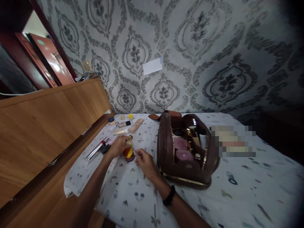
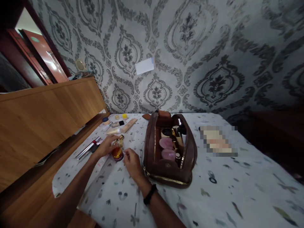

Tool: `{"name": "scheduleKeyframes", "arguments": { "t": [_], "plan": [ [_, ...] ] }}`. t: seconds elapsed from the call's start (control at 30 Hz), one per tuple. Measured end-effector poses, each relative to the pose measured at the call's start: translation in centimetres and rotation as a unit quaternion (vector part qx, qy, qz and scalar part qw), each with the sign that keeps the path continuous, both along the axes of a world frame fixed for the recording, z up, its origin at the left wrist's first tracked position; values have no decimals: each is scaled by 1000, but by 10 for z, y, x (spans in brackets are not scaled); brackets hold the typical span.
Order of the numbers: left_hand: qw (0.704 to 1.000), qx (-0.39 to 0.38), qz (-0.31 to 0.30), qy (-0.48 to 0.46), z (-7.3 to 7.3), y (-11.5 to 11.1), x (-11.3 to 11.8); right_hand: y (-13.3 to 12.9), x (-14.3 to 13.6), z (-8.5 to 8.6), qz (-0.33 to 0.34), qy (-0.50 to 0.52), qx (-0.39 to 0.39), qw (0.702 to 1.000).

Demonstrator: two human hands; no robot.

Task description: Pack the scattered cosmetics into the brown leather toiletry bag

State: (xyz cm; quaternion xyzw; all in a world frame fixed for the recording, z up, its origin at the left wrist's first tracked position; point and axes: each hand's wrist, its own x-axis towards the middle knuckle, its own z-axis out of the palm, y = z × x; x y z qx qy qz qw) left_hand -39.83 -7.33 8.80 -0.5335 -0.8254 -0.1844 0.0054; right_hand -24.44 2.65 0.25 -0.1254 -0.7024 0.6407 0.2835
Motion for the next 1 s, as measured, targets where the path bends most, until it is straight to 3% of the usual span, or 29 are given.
{"name": "scheduleKeyframes", "arguments": {
  "t": [0.13, 0.27, 0.5, 0.63, 0.87, 1.0],
  "plan": [
    [996, -68, -50, -21, 4, 23, -18, 0, 0, 0, -3, 3, -9, 1000],
    [991, -109, -72, -33, 9, 31, -26, -1, 0, 1, -9, 7, -17, 1000],
    [992, -65, -59, -93, 3, 30, -24, 0, 1, 1, -10, 12, -26, 1000],
    [994, -50, -24, -98, -2, 25, -27, 1, 1, 0, -6, 12, -32, 999],
    [994, -46, 94, -26, -7, 14, -30, 0, 0, -1, -1, 12, -35, 999],
    [993, -63, 98, -8, -13, 15, -24, 0, 0, 0, -2, 17, -35, 999]
  ]
}}
